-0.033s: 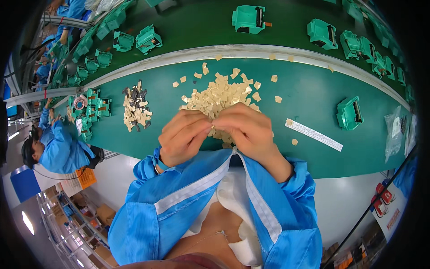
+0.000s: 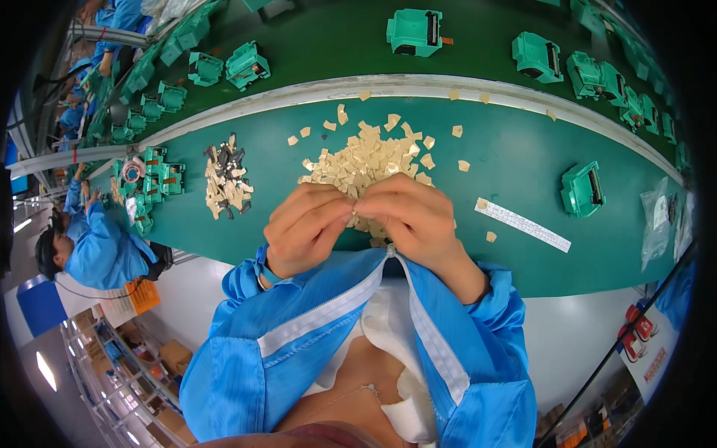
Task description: The person applies small adhesive pads to green plastic housings by hand.
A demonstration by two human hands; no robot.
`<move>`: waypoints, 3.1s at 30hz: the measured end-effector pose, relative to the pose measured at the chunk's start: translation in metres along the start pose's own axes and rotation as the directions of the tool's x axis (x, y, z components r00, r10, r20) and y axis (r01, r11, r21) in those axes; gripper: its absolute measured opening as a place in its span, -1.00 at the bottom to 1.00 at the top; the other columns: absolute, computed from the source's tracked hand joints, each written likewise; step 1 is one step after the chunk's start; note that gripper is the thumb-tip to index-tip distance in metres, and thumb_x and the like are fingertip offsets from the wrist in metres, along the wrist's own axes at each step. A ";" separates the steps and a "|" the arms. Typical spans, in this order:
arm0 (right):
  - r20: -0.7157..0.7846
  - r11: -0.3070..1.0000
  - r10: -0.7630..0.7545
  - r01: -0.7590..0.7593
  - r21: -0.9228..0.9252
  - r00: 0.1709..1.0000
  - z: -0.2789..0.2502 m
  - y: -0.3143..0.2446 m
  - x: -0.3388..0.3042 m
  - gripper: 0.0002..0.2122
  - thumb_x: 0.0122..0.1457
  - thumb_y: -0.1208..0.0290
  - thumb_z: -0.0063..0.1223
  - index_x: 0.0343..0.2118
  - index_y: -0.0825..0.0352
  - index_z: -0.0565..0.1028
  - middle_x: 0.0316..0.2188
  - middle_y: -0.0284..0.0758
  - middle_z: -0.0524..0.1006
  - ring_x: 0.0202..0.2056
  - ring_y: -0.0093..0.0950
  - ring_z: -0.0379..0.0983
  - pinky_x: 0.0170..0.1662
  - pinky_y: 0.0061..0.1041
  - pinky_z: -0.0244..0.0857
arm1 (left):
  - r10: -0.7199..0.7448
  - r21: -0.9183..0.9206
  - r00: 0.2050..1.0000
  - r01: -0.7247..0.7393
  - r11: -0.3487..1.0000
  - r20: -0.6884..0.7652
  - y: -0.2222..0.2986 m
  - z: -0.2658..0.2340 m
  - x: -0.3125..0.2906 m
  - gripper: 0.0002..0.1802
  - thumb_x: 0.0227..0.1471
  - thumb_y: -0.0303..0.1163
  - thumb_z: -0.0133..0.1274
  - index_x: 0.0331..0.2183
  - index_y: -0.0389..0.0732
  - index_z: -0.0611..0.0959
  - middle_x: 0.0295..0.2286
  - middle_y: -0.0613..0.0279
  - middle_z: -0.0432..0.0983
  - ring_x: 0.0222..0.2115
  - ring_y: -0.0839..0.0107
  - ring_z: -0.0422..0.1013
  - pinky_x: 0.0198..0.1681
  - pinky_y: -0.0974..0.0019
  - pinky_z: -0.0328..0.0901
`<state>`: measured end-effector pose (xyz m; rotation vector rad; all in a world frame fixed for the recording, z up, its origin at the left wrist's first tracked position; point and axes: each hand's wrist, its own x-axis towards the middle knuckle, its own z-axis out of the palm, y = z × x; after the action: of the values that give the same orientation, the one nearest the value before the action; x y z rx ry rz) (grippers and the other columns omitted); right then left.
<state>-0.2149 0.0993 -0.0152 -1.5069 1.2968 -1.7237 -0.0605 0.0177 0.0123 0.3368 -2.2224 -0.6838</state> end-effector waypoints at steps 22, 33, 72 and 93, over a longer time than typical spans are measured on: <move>-0.031 0.937 -0.280 0.266 -0.228 0.960 -0.008 0.012 -0.006 -0.78 -0.23 0.62 0.17 -0.41 0.32 0.59 -0.54 -0.29 0.50 -0.56 -0.49 0.41 -0.56 -0.62 0.22 | -0.124 -0.064 0.991 0.121 0.991 -0.043 0.007 0.014 -0.004 -0.77 -0.29 -0.67 0.16 -0.42 -0.36 0.60 -0.52 0.11 0.50 -0.54 0.30 0.43 -0.52 0.39 0.34; 0.053 0.913 -0.297 0.300 -0.278 0.953 -0.015 0.003 -0.002 -0.86 -0.28 0.49 0.27 -0.58 0.30 0.55 -0.49 -0.32 0.45 -0.51 -0.45 0.36 -0.50 -0.53 0.21 | -0.432 -0.063 0.898 0.428 0.901 -0.084 0.010 0.010 -0.007 -0.86 -0.16 -0.60 0.15 -0.42 -0.32 0.61 -0.54 0.15 0.51 -0.57 0.40 0.43 -0.53 0.44 0.31; -0.243 0.991 -0.122 0.132 0.026 0.962 -0.029 0.015 -0.002 -0.83 -0.14 0.70 0.13 -0.43 0.37 0.47 -0.42 -0.26 0.46 -0.39 -0.42 0.37 -0.33 -0.45 0.26 | -0.456 0.254 0.829 0.389 0.886 0.322 -0.018 0.004 0.003 -0.86 -0.13 -0.45 0.15 -0.53 -0.34 0.60 -0.53 0.23 0.50 -0.50 0.39 0.44 -0.47 0.41 0.33; -0.239 0.806 0.395 -0.210 0.553 0.887 -0.036 0.030 -0.014 -0.87 -0.01 0.71 0.08 -0.38 0.42 0.41 -0.43 -0.29 0.50 -0.39 -0.59 0.42 -0.31 -0.62 0.31 | -0.600 -0.865 0.726 0.490 0.111 0.335 -0.055 -0.001 0.068 -0.63 0.15 -0.33 -0.20 -0.05 -0.32 0.34 -0.08 0.01 0.36 -0.12 0.13 0.36 -0.06 0.08 0.29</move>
<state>-0.2518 0.1102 -0.0456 -0.6645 1.0375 -1.9573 -0.1039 -0.0576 0.0226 0.5740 -1.1429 -2.1727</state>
